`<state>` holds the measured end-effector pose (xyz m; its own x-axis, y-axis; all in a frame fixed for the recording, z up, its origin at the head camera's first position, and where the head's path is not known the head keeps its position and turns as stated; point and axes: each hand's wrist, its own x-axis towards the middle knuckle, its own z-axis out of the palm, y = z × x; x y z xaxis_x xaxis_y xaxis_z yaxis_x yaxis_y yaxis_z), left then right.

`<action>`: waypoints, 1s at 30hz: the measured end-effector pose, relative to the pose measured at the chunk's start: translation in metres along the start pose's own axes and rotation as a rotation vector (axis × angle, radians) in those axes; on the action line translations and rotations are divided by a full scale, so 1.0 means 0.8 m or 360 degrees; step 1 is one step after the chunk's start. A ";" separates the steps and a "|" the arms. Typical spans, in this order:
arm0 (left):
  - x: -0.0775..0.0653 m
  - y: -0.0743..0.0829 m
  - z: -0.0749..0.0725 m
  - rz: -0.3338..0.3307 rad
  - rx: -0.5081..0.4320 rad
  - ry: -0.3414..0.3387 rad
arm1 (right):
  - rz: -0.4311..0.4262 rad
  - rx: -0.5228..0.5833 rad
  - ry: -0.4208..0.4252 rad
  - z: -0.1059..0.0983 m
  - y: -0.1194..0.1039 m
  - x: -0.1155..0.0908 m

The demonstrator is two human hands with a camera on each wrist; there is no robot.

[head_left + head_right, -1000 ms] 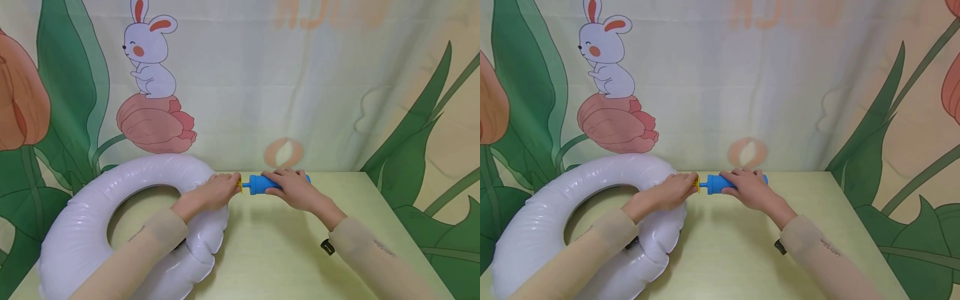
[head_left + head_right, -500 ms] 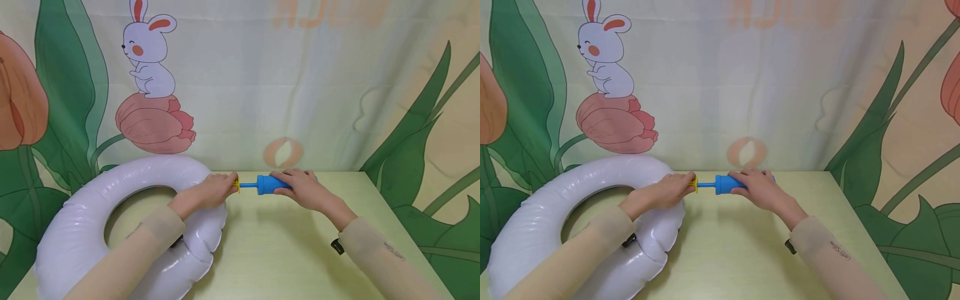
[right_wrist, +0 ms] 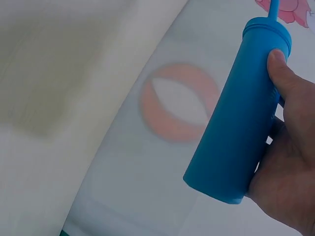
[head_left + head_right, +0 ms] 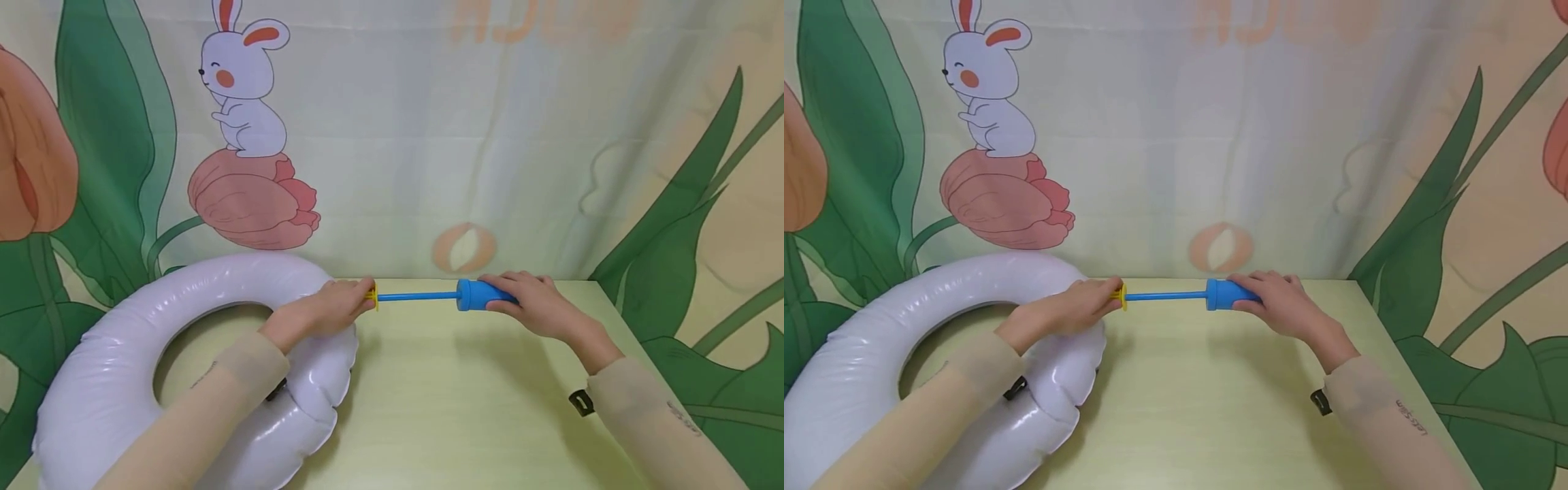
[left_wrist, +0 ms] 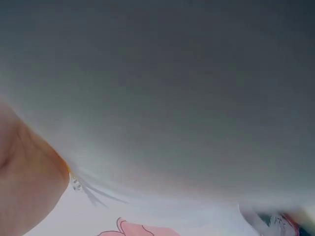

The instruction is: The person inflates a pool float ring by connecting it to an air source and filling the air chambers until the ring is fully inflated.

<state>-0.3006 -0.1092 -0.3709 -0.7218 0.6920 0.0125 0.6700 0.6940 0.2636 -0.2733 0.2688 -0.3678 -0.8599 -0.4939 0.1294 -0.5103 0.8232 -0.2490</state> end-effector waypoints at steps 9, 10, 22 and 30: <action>0.004 0.016 -0.003 0.0073 0.0010 0.0021 | -0.0036 -0.0031 0.0015 0.011 -0.028 0.016; 0.006 0.018 -0.003 0.0069 0.0012 0.0015 | -0.0038 -0.0031 0.0021 0.014 -0.032 0.019; 0.019 0.038 0.004 0.0003 0.0052 -0.0048 | -0.0027 -0.0050 0.0004 0.033 -0.106 0.045; 0.017 0.032 0.011 -0.0009 0.0076 -0.0109 | -0.0018 -0.0018 0.0000 0.042 -0.096 0.037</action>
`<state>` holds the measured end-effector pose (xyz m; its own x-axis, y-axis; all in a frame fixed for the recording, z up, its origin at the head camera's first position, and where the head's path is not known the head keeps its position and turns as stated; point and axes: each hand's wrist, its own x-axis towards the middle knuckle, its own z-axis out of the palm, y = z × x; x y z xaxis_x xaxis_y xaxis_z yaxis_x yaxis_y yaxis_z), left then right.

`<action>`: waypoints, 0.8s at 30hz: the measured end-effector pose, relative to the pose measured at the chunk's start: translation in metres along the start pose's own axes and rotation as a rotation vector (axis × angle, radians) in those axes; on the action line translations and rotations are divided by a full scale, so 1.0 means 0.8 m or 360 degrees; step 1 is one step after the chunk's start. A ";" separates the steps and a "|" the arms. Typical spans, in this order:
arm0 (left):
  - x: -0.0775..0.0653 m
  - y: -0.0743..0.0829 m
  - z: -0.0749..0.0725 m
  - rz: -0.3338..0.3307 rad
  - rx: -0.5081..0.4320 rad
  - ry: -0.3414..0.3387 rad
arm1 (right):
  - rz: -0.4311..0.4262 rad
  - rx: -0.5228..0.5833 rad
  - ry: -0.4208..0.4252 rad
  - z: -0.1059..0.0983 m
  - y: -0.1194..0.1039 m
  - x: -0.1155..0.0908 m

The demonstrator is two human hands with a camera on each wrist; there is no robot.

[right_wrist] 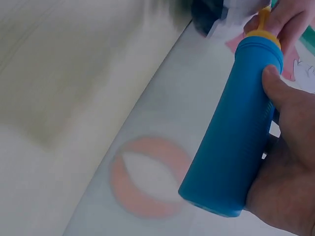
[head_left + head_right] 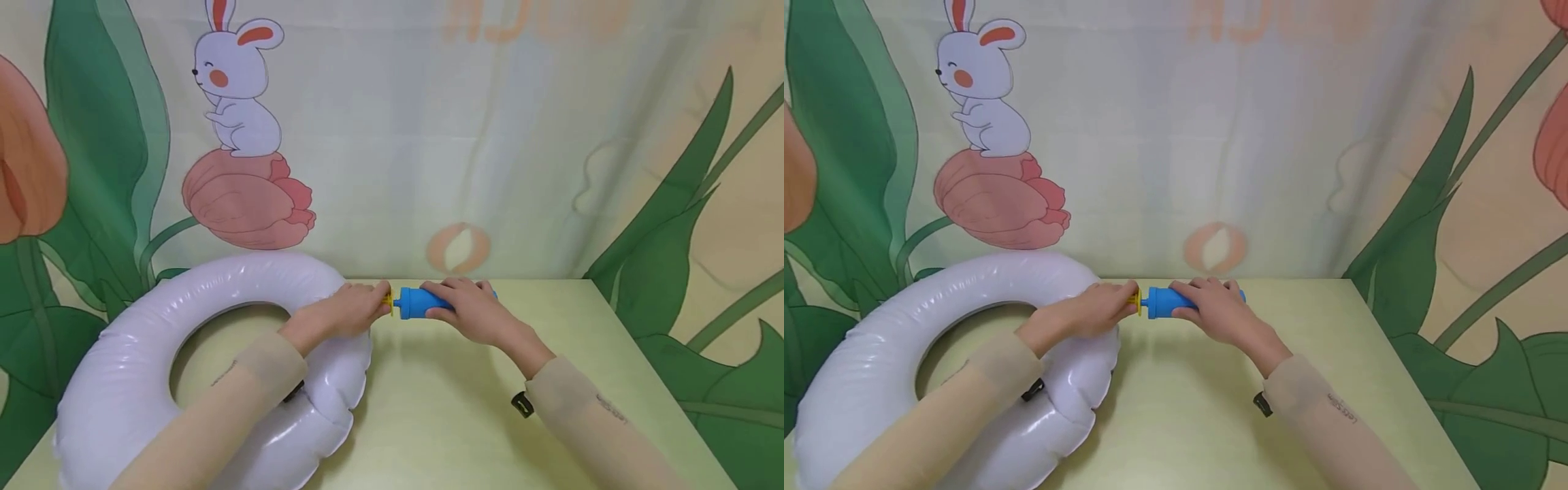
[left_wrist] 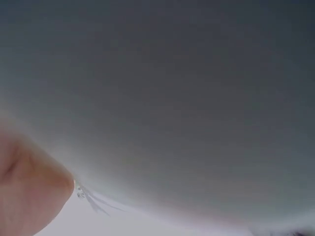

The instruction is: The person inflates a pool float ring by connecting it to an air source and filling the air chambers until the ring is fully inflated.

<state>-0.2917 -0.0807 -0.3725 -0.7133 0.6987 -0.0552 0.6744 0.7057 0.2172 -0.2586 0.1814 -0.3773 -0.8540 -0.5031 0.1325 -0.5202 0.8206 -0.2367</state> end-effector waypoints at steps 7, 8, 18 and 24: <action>-0.006 -0.016 -0.001 -0.0033 -0.0011 0.0043 | 0.0007 0.0072 0.0055 -0.007 0.048 -0.020; -0.008 -0.018 -0.002 -0.0022 -0.0015 0.0056 | 0.0008 0.0090 0.0054 -0.009 0.056 -0.024; -0.012 -0.029 -0.007 0.0125 -0.0058 0.0117 | 0.0089 0.0182 0.0017 -0.028 0.106 -0.055; -0.011 -0.030 -0.006 0.0128 -0.0091 0.0125 | 0.0074 0.0125 0.0027 -0.028 0.096 -0.046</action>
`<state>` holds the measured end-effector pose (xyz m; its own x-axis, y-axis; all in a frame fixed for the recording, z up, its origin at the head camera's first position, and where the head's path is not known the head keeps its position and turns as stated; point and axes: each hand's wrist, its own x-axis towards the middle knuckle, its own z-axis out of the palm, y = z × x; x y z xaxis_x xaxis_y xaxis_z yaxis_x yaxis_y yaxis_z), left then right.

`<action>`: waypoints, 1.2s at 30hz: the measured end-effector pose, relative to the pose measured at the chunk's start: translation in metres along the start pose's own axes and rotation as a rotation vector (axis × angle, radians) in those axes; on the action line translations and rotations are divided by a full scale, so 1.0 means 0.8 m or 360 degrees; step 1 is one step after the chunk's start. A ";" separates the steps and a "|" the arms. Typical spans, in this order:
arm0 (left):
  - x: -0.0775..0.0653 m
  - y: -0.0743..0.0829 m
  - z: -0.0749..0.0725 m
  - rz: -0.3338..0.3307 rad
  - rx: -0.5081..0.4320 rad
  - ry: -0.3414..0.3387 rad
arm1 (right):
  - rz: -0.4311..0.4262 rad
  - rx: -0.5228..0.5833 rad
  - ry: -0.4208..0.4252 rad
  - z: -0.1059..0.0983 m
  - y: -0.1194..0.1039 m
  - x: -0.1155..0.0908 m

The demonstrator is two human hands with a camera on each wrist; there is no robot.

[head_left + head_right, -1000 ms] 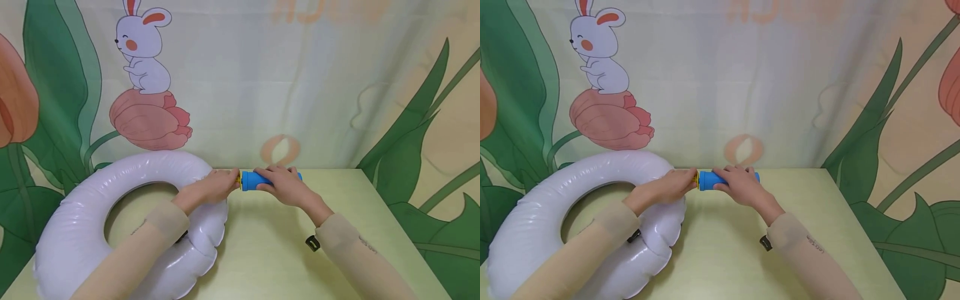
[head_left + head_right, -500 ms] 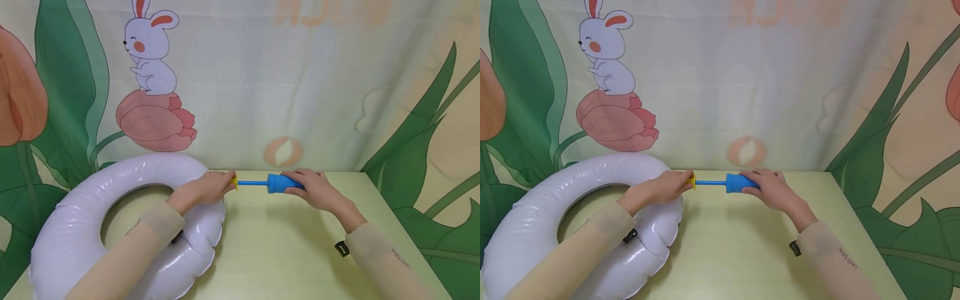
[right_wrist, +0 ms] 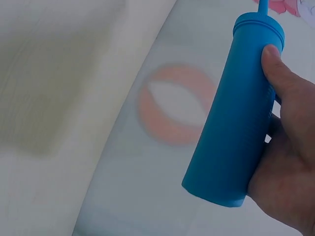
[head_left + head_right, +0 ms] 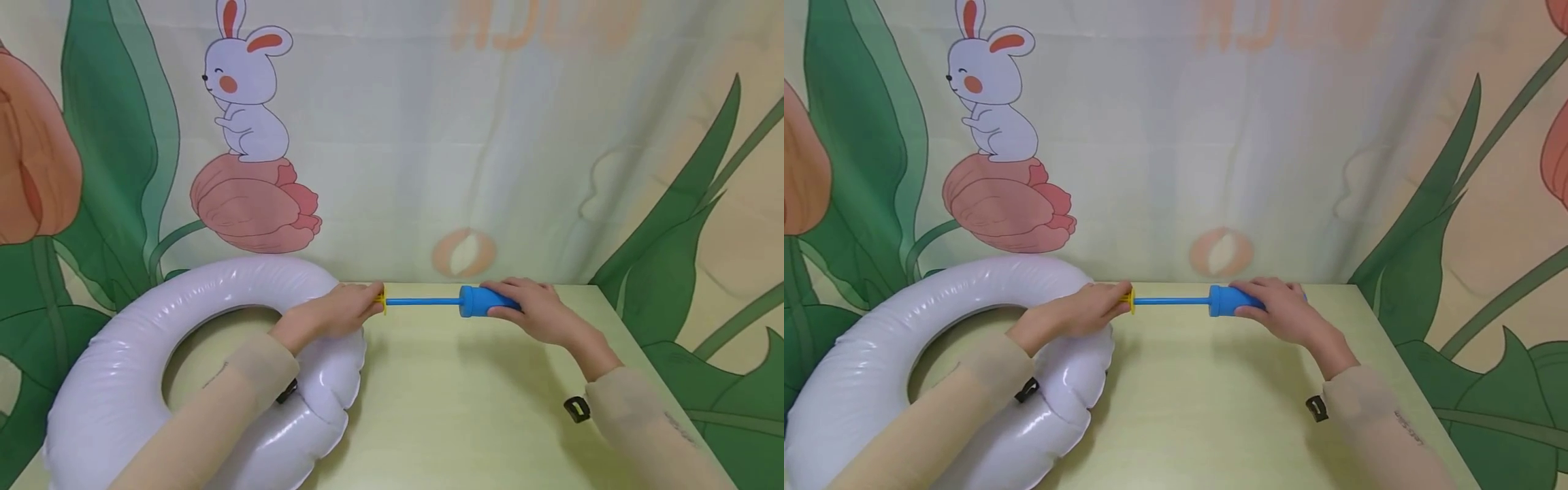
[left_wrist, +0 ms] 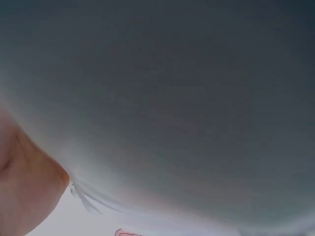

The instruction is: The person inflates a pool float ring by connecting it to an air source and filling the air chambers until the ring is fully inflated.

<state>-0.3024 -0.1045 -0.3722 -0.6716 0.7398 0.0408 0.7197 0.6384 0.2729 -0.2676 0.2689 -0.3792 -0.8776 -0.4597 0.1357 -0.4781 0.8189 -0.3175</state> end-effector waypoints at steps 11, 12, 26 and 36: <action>0.006 0.005 0.003 -0.0054 -0.0097 -0.0005 | -0.0131 -0.0144 0.0017 0.021 -0.062 0.044; 0.007 0.007 0.003 -0.0071 -0.0095 -0.0019 | -0.0135 -0.0149 0.0008 0.024 -0.068 0.047; 0.012 0.018 0.010 -0.0061 -0.0014 -0.0076 | -0.0109 -0.0114 -0.0050 0.041 -0.090 0.053; 0.004 0.012 0.005 0.0009 -0.0082 -0.0065 | -0.0040 -0.0068 -0.0030 0.015 -0.022 0.008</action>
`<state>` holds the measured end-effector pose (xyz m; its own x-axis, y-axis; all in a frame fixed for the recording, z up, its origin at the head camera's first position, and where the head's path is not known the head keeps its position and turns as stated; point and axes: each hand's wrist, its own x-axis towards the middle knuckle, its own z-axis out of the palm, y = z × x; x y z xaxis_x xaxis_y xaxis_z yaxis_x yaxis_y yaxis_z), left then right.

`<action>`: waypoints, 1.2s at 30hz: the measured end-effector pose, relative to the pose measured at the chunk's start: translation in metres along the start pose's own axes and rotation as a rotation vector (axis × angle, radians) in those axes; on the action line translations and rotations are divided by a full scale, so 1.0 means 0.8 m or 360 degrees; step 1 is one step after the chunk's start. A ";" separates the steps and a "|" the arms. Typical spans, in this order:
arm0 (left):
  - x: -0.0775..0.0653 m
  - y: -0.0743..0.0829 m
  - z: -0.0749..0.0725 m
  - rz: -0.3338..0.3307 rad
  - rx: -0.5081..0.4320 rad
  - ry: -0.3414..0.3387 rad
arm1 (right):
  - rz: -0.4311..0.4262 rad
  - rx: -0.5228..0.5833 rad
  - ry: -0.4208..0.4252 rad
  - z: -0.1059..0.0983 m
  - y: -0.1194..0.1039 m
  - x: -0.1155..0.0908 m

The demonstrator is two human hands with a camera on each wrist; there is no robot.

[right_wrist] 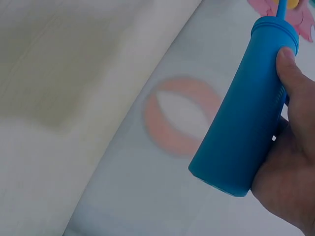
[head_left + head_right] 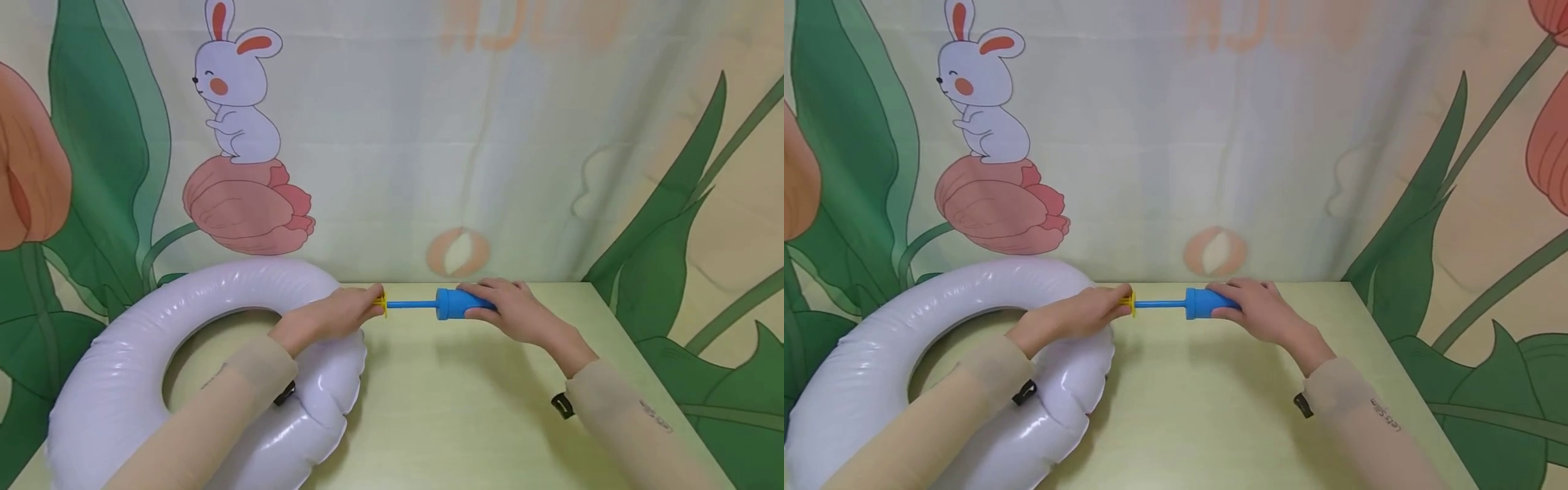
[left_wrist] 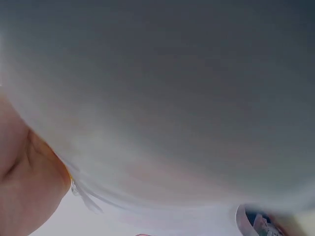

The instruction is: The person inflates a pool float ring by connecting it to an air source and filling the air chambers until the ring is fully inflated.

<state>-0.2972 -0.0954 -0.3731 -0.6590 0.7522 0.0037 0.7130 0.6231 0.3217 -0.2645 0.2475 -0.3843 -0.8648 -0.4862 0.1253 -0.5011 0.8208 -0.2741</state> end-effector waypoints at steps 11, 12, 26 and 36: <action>-0.004 -0.012 0.001 0.0038 0.0087 0.0064 | 0.0036 0.0053 -0.0002 -0.014 0.041 -0.022; -0.003 -0.012 0.000 0.0032 0.0099 0.0069 | 0.0037 0.0049 -0.0001 -0.013 0.039 -0.020; 0.005 0.013 0.001 -0.0096 0.0155 0.0006 | -0.0094 -0.0043 0.0096 0.014 -0.036 0.022; 0.010 0.020 0.003 -0.0043 0.0175 0.0053 | -0.0149 -0.0109 0.0098 0.017 -0.076 0.043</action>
<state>-0.2906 -0.0787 -0.3699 -0.6845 0.7284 0.0285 0.7157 0.6641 0.2161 -0.2636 0.1768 -0.3764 -0.8132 -0.5442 0.2060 -0.5790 0.7921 -0.1931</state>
